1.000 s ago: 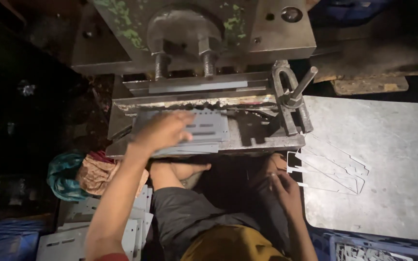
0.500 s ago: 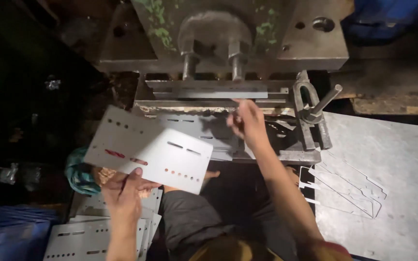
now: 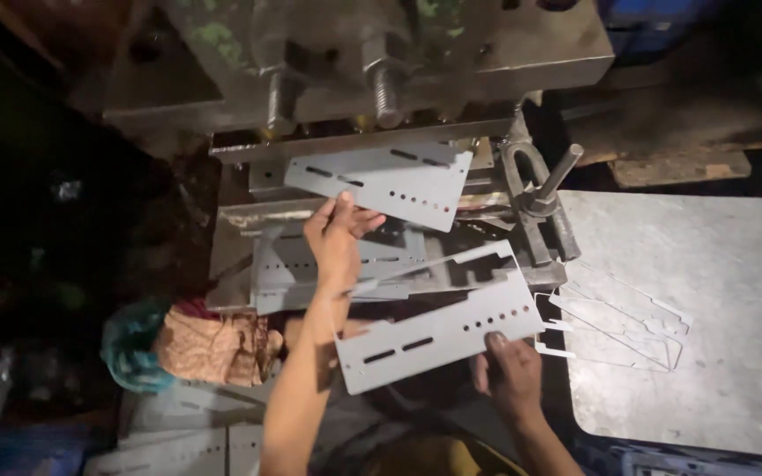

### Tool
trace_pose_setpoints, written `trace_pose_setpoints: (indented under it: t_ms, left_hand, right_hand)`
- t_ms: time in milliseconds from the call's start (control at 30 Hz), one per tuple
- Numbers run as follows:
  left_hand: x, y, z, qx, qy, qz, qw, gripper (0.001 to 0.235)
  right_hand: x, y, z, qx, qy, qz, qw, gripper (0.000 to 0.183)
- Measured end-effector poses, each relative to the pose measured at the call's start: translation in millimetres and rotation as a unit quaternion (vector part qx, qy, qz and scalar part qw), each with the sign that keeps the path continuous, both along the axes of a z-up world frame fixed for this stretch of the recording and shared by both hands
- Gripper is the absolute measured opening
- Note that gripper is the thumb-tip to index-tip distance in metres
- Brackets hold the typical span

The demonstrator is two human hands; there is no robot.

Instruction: Operating a manual punch press to create holes and cutouts in sheet metal parts.

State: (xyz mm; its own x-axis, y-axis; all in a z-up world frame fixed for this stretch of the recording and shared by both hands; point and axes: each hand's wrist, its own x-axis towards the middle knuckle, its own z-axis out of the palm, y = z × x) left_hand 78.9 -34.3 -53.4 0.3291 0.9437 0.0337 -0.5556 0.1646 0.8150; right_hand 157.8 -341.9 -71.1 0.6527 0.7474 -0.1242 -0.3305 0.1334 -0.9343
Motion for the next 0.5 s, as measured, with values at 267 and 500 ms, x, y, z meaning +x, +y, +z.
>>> trace_pose_setpoints:
  t_ms: [267,500]
  left_hand:
    - [-121,-111,-15,-0.106,0.001,0.083,0.991,0.029]
    - [-139,-128,-2,-0.065,0.008,0.192,0.979,0.021]
  right_hand:
    - [12,-33,11,0.0,-0.022,-0.102,0.995,0.037]
    - [16,-34,-16,0.015,-0.07,-0.044,0.996,0.039]
